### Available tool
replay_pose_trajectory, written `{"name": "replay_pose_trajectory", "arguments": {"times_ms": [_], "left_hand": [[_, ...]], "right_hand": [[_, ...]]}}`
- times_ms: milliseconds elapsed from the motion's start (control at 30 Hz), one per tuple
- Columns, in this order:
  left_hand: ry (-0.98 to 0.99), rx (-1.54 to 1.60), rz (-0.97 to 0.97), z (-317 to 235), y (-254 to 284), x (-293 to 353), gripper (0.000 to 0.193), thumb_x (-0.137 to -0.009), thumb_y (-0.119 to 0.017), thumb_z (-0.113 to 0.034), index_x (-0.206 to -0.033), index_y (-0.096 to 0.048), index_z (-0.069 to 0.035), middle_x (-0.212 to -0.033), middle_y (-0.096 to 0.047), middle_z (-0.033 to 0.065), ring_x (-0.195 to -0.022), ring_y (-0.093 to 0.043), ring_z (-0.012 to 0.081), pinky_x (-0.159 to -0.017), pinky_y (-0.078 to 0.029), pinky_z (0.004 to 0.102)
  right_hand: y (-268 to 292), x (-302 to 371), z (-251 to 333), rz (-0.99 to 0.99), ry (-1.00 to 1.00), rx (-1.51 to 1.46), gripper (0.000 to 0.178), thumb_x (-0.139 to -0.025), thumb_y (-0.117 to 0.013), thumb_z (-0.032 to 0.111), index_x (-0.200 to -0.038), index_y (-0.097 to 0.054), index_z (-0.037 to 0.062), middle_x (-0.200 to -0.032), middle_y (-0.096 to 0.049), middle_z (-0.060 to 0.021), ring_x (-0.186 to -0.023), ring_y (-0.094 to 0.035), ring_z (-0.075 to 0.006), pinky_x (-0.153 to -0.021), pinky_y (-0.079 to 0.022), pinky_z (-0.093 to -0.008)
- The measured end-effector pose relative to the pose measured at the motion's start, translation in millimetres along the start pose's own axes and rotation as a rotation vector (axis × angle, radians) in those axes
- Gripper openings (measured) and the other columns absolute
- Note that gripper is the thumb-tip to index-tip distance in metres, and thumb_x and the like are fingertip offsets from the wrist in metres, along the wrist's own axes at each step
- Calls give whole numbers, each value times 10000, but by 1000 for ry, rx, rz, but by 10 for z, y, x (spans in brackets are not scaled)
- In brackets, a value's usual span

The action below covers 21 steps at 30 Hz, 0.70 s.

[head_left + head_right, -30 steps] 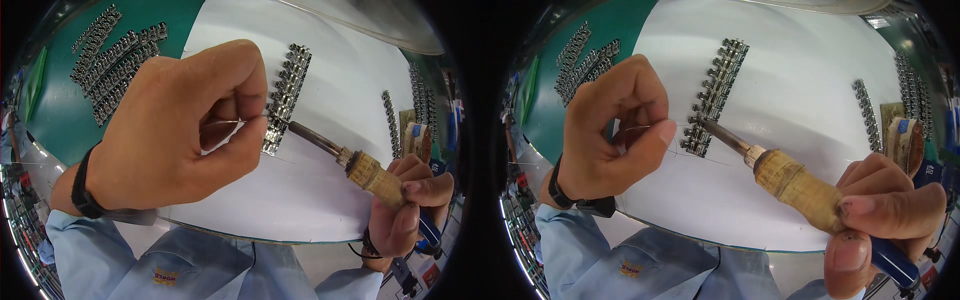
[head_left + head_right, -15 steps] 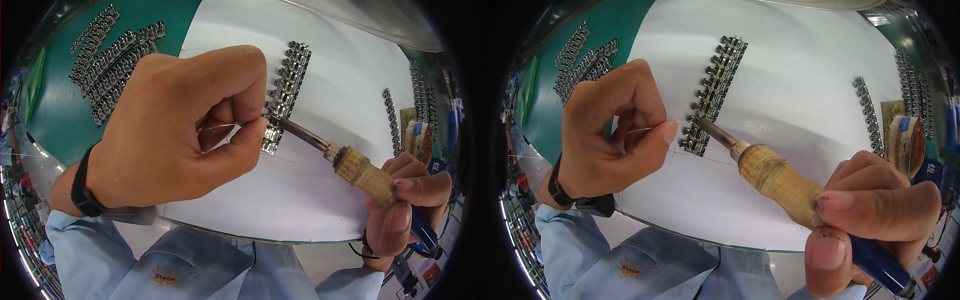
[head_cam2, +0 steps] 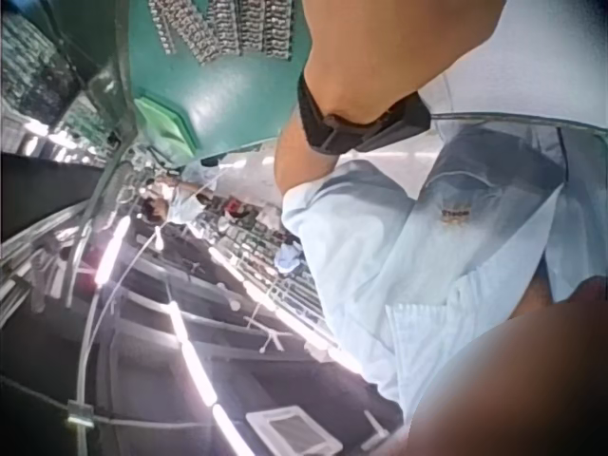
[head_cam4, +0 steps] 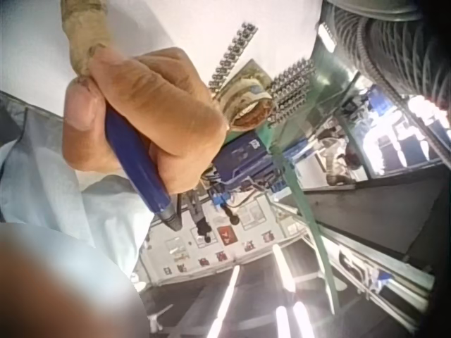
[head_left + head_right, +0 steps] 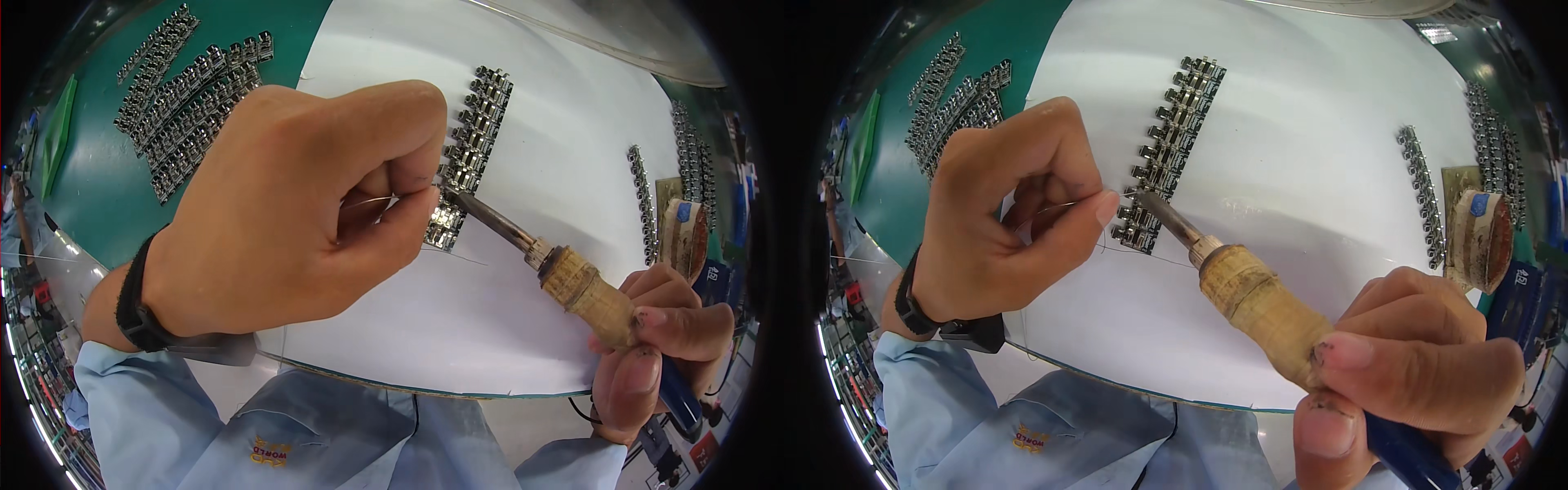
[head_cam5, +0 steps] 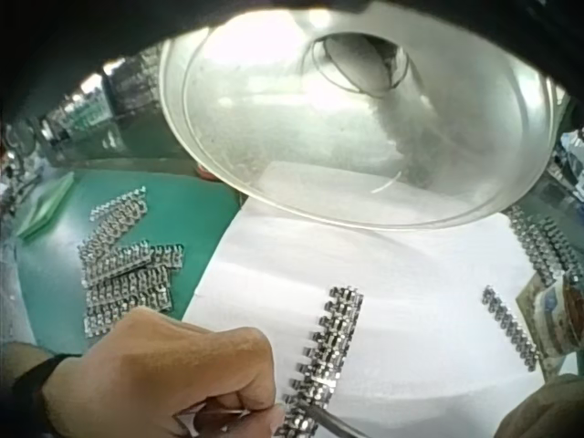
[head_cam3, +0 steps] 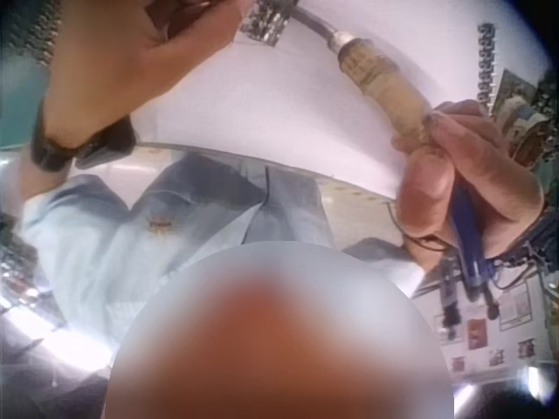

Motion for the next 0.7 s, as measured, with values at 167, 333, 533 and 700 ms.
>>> {"name": "replay_pose_trajectory", "arguments": {"times_ms": [167,333,533,700], "left_hand": [[8,-15,18,-29,9,-4,200,-815,-666,47,-745,-510,-56,-576,-450,-46,-452,-362,14,-442,-233,217],[81,137,-57,-35,58,6,163,-829,-594,-4,-798,-439,-42,-700,-348,-21,-585,-284,45,-518,-223,228],[139,182,-3,-10,59,26,164,-804,-565,-41,-801,-402,-31,-759,-326,9,-631,-287,60,-538,-236,229],[107,110,75,-6,59,41,170,-784,-615,-4,-768,-447,-29,-682,-399,3,-542,-319,53,-487,-230,236]], "right_hand": [[-15,16,18,-1,-26,-20,346,-930,-716,429,-1021,-561,133,-645,-572,-11,-594,-492,-109,-603,-387,-283],[3,23,2,13,-14,-15,352,-928,-716,430,-1035,-562,133,-663,-571,-9,-602,-489,-112,-600,-383,-285],[36,-7,-33,18,63,-93,330,-938,-698,398,-1035,-553,118,-673,-553,-16,-605,-480,-113,-602,-380,-285],[57,-49,-79,-8,99,-122,311,-946,-683,370,-1035,-546,105,-682,-538,-22,-607,-472,-113,-604,-378,-285]]}}
Point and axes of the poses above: each hand's wrist, its own x-axis away from the middle knuckle, its own y-axis out of the back of the hand, z = x × y, the point moved 6 cm from there along -x, towards the middle knuckle
